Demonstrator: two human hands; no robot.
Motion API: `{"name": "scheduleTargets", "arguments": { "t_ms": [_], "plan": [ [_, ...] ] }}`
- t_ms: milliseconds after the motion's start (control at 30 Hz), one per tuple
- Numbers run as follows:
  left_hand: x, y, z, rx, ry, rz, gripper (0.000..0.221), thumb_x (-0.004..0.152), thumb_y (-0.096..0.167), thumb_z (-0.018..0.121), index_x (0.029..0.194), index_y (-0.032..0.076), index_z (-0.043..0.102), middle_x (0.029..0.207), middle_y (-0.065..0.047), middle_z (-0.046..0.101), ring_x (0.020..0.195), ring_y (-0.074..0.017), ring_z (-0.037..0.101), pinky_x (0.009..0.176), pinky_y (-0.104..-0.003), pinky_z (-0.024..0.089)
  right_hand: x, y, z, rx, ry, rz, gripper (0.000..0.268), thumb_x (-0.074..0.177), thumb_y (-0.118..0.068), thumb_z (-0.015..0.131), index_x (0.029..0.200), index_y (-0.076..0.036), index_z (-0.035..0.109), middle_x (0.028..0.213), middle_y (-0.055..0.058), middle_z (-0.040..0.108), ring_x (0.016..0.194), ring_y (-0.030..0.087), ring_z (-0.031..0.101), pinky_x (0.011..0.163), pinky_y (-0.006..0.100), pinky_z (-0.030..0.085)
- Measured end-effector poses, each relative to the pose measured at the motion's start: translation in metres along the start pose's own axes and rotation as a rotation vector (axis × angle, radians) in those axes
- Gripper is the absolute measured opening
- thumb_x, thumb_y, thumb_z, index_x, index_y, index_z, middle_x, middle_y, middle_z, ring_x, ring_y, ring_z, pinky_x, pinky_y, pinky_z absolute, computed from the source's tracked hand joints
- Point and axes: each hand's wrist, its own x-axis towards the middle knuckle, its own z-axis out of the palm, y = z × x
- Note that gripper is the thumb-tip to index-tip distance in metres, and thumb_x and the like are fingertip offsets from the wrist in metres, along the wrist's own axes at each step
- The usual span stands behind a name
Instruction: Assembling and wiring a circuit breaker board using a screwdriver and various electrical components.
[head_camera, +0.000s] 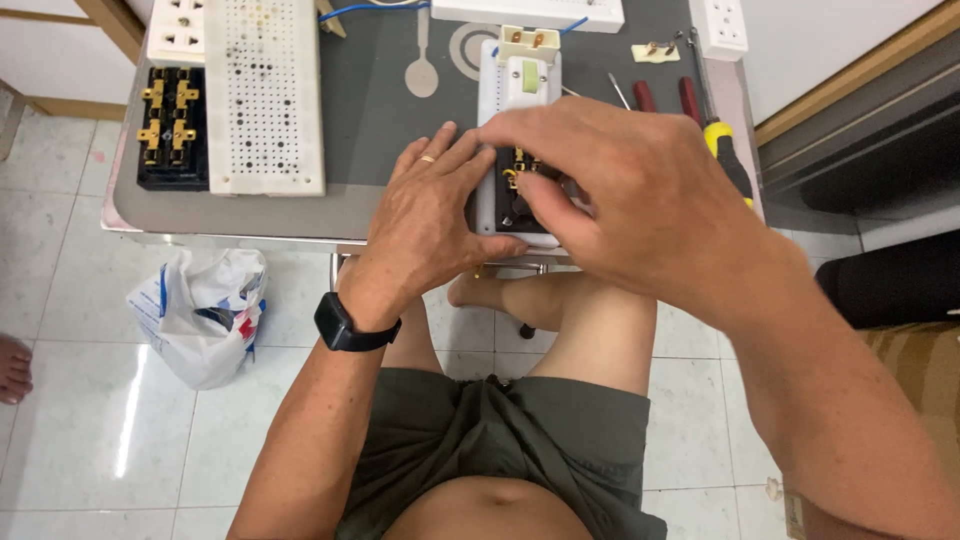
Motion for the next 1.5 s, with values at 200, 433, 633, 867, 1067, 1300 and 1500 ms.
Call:
{"name": "scheduleTargets", "arguments": {
  "t_ms": [200,433,633,867,1067,1300,1500],
  "plan": [
    [0.002,-0.001,0.002,0.041,-0.048,-0.057,0.097,0.065,0.057,0.086,0.138,0.004,0.048,0.146,-0.013,0.045,0.137,-0.0376,0.036,0.113,-0.051,0.021,-0.014,0.018,0.020,-0.292,0.096,0.077,0.016,0.103,-0.017,0.076,0.093,-0.014,0.064,0.060,-0.005,0.052,0.050,0.017,0.043,0.045,0.032,0.031],
    [-0.003,-0.003,0.000,0.040,-0.008,-0.006,0.096,0.068,0.058,0.084,0.136,0.000,0.049,0.147,-0.014,0.045,0.136,-0.0380,0.038,0.112,-0.052,0.023,-0.002,0.000,-0.001,-0.059,-0.109,0.143,0.038,0.084,0.001,0.054,0.121,-0.005,0.061,0.113,0.010,0.072,0.056,0.020,0.058,0.050,0.037,0.046],
    [-0.004,-0.001,0.000,0.058,-0.001,0.002,0.094,0.070,0.058,0.082,0.136,0.000,0.049,0.146,-0.015,0.046,0.134,-0.0395,0.041,0.110,-0.054,0.026,-0.013,0.011,0.015,-0.246,0.068,0.171,0.022,0.101,-0.025,0.084,0.092,-0.015,0.066,0.053,-0.003,0.046,0.047,0.016,0.036,0.048,0.031,0.032],
    [-0.003,-0.001,-0.001,0.037,0.010,0.015,0.095,0.069,0.058,0.083,0.136,-0.001,0.049,0.145,-0.016,0.047,0.134,-0.0398,0.041,0.111,-0.053,0.025,-0.003,0.001,-0.004,0.046,-0.131,0.086,0.037,0.088,0.005,0.056,0.124,-0.005,0.060,0.092,0.007,0.064,0.071,0.021,0.058,0.053,0.035,0.044],
    [-0.001,0.002,-0.004,0.040,-0.003,0.007,0.093,0.070,0.056,0.083,0.135,-0.001,0.049,0.146,-0.015,0.046,0.134,-0.0399,0.040,0.110,-0.054,0.026,-0.012,0.015,0.011,-0.220,0.062,0.049,0.015,0.098,-0.010,0.073,0.112,-0.010,0.067,0.089,0.002,0.065,0.062,0.017,0.054,0.051,0.031,0.039],
    [-0.002,0.001,-0.004,0.045,-0.005,0.020,0.095,0.071,0.058,0.083,0.136,-0.002,0.049,0.146,-0.017,0.045,0.134,-0.0401,0.040,0.111,-0.055,0.026,-0.020,0.022,0.015,-0.219,0.065,0.074,0.010,0.100,-0.014,0.073,0.108,-0.011,0.068,0.091,-0.005,0.070,0.052,0.016,0.048,0.050,0.031,0.036],
    [-0.002,0.002,-0.004,0.019,-0.012,0.000,0.093,0.070,0.057,0.082,0.135,0.000,0.049,0.146,-0.016,0.045,0.135,-0.0397,0.039,0.111,-0.054,0.024,-0.008,0.006,-0.009,0.049,-0.157,0.110,0.042,0.091,0.002,0.056,0.132,-0.004,0.057,0.092,0.006,0.065,0.068,0.020,0.058,0.054,0.035,0.044]
  ]
}}
